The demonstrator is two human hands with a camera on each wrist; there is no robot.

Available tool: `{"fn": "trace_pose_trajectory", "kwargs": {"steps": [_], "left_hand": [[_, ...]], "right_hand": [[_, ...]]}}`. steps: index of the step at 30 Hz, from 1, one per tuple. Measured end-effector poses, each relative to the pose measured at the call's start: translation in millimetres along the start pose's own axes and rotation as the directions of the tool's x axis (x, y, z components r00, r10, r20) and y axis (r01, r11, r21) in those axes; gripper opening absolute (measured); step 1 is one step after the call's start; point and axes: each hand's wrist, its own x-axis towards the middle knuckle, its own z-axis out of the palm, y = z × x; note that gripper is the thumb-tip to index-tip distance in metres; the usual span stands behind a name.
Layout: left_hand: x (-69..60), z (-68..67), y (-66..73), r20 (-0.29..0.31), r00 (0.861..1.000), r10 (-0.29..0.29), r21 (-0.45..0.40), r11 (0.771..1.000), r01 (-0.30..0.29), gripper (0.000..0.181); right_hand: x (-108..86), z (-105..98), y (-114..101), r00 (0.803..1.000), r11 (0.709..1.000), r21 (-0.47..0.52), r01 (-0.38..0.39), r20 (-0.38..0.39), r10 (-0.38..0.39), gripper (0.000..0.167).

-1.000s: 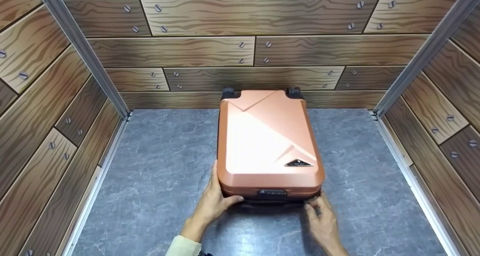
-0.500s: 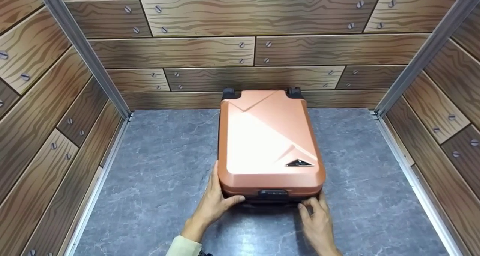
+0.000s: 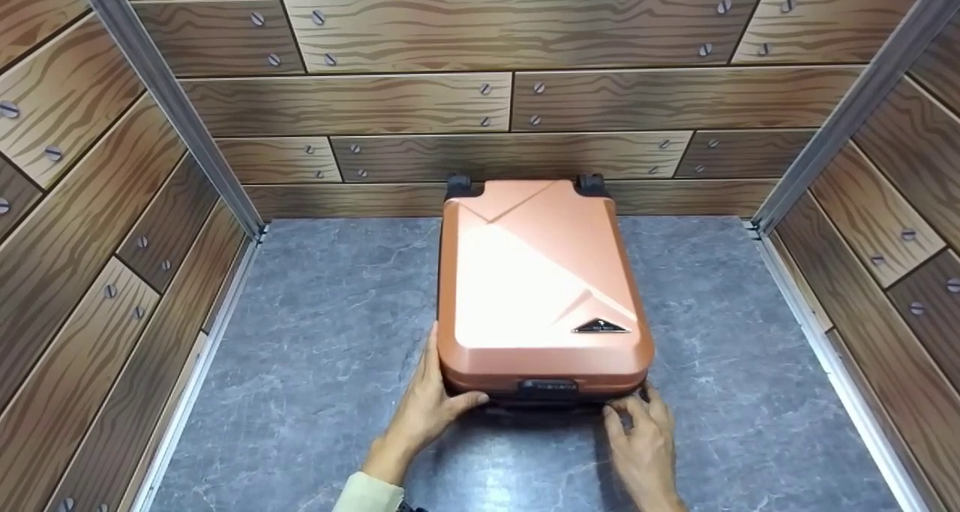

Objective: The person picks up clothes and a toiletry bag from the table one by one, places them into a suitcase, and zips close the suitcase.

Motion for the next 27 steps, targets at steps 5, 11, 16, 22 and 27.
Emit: {"fn": "trace_pose_trajectory", "kwargs": {"steps": [5,11,16,22,27], "left_hand": [[-0.1,0.2,-0.2,-0.007,1.0,-0.002,0.01,1.0,0.002,0.134],[-0.6,-0.4,0.8,-0.004,1.0,-0.01,0.025,1.0,0.011,0.135],[-1.1,-0.7,1.7,0.002,1.0,-0.001,0.024,1.0,0.001,0.135],[-1.1,-0.9,2.6,-0.007,1.0,-0.004,0.027,1.0,0.005,0.134],[-0.9,-0.3,2.8,0.001,1.0,-0.012,0.014,1.0,0.012,0.134]], "right_hand": [[0.1,5,3,0.986,0.991,-0.08,0.111,-0.112,-0.12,0.014],[-1.4,10,4,0.961,0.969,-0.095,0.23,-0.135,-0.241,0.019],[-2.0,15,8,0.93,0.943,-0.069,0.327,-0.152,-0.334,0.022],[-2.8,23,7,0.897,0.908,-0.028,0.418,-0.147,-0.417,0.021],[-4.4,28,1,0.871,0.882,-0.032,0.471,-0.139,-0.471,0.017]]}}
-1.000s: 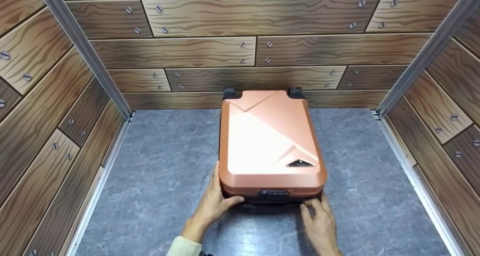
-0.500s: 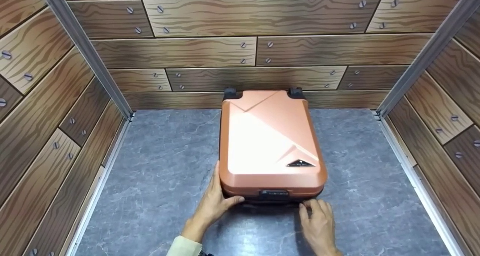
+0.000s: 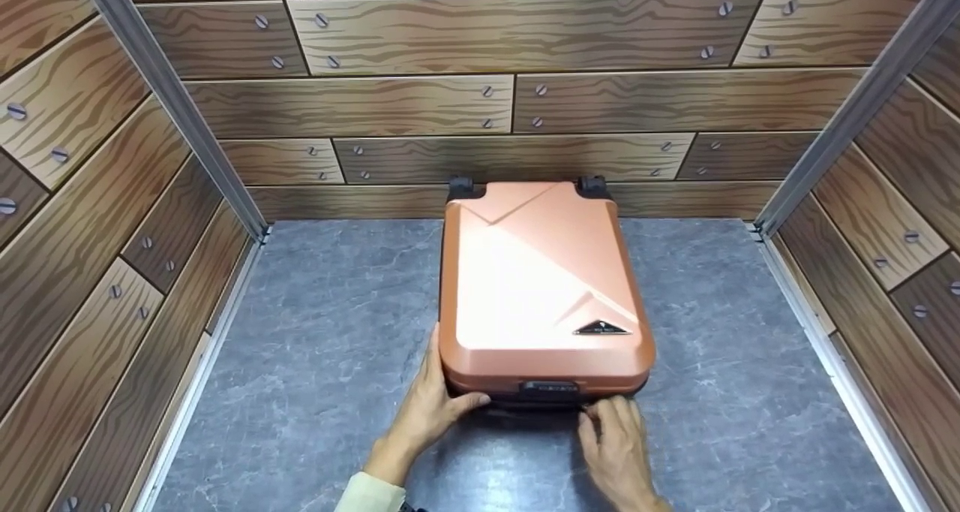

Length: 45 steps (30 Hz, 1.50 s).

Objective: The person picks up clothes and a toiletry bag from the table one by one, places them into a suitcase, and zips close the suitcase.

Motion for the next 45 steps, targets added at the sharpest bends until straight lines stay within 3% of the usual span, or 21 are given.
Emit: {"fn": "trace_pose_trajectory", "kwargs": {"steps": [6,22,30,38,45], "left_hand": [[0.1,-0.6,-0.4,-0.013,1.0,0.002,0.009,1.0,-0.002,0.134],[0.5,0.7,0.1,0.006,1.0,0.028,0.046,0.999,-0.028,0.138],[-0.1,1.5,-1.3,-0.015,0.998,0.064,0.065,0.996,-0.063,0.134],[-1.0,-0.1,-2.8,-0.013,0.998,0.068,0.071,0.995,-0.067,0.132],[-1.3,-0.7,-3.0,-0.009,0.998,0.058,0.086,0.995,-0.057,0.133]], "right_hand": [[1.0,1,-3,1.0,0.999,-0.032,0.021,-0.004,-0.022,0.017],[-2.7,10,-20,0.99,0.991,0.067,0.117,0.076,-0.122,0.017],[-5.7,9,-22,0.975,0.981,0.085,0.175,0.127,-0.184,0.033],[-1.1,11,-16,0.956,0.959,0.119,0.257,0.112,-0.27,0.019],[1.7,11,-17,0.953,0.958,0.103,0.267,0.121,-0.278,0.025]]}}
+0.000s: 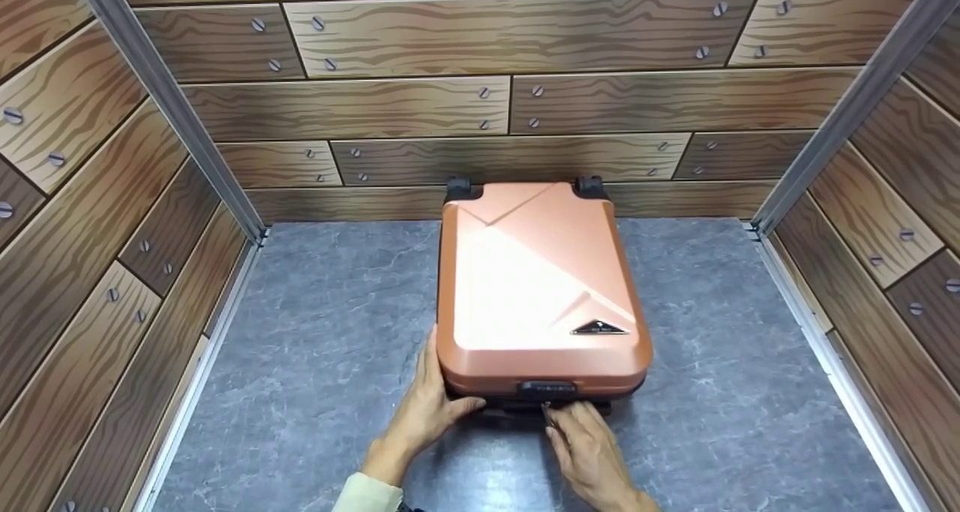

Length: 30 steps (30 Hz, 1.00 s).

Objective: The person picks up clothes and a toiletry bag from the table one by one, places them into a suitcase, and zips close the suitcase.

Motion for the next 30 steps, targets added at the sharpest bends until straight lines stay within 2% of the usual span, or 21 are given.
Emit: {"fn": "trace_pose_trajectory", "kwargs": {"steps": [5,8,14,20,30], "left_hand": [[-0.3,-0.5,0.7,0.012,1.0,-0.027,0.012,1.0,0.027,0.134],[-0.4,-0.1,0.5,0.015,1.0,-0.019,0.018,1.0,0.019,0.133],[-0.5,0.0,0.4,0.0,1.0,0.003,0.03,1.0,-0.003,0.133],[0.6,1.2,-1.2,-0.017,1.0,0.021,0.032,0.999,-0.02,0.132],[0.4,0.4,-0.3,-0.001,1.0,0.028,0.02,0.999,-0.028,0.134]], "right_hand": [[4.3,2,-3,1.0,1.0,0.021,0.016,0.005,-0.016,0.018],[7.0,5,-5,0.999,0.998,0.028,0.048,-0.001,-0.048,0.013],[13.2,15,-14,0.995,0.994,0.029,0.104,-0.004,-0.104,0.015],[20.3,24,-25,0.991,0.991,0.041,0.126,0.028,-0.127,0.03],[27.2,36,-36,0.988,0.987,0.098,0.131,0.065,-0.138,0.028]]}}
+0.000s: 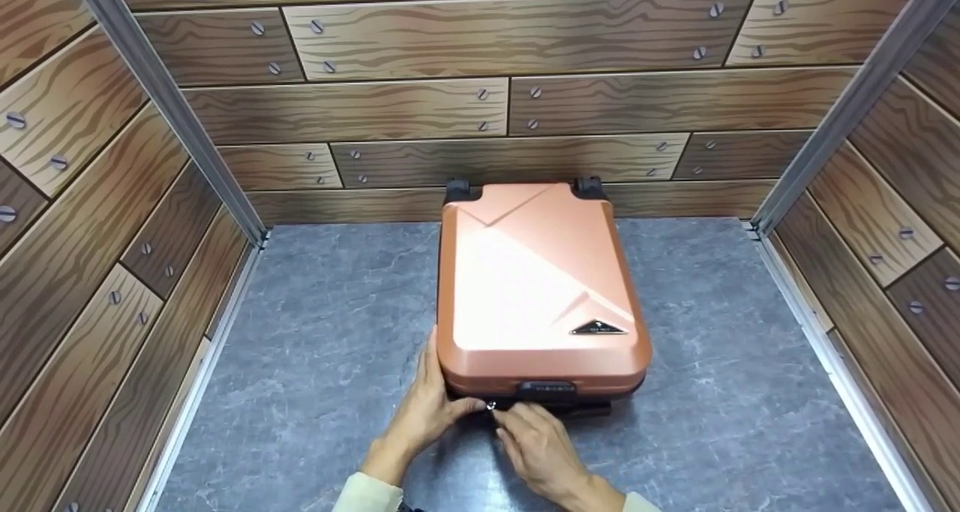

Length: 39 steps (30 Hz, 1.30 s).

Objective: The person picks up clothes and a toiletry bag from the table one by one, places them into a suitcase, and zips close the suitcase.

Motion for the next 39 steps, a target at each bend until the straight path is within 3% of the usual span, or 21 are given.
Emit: {"fn": "trace_pose_trajectory", "kwargs": {"steps": [7,14,21,25,30,34,39], "left_hand": [[0.4,-1.0,-1.3,0.003,1.0,0.008,-0.029,1.0,-0.008,0.136],[0.5,-5.6,-1.8,0.059,0.997,-0.058,-0.116,0.991,0.065,0.136],[-2.0,-10.2,1.9,0.048,0.99,-0.131,-0.165,0.977,0.137,0.102],[0.6,-10.8,5.6,0.021,0.989,-0.145,-0.186,0.971,0.147,0.086],[3.6,-12.8,7.9,0.023,0.987,-0.16,-0.193,0.968,0.161,0.083],[7.1,-14.0,8.2,0.013,0.987,-0.158,-0.203,0.966,0.158,0.082],[13.0,-15.8,10.9,0.001,0.985,-0.172,-0.22,0.961,0.169,0.08]], "right_hand": [[-1.5,-1,2,0.999,1.0,0.006,0.002,0.035,-0.002,0.031],[-5.6,-12,5,0.997,0.999,-0.027,-0.031,0.065,0.032,0.036],[-3.3,-28,10,0.997,1.0,-0.014,0.012,-0.073,-0.013,0.02],[4.5,-41,17,0.981,0.999,-0.011,0.045,-0.189,-0.046,0.026],[14.7,-63,33,0.961,0.999,-0.042,0.034,-0.274,-0.044,0.029],[18.2,-77,46,0.943,0.994,-0.099,-0.044,-0.334,0.008,0.029],[20.4,-88,63,0.908,0.964,-0.161,-0.213,-0.397,0.134,0.035]]}}
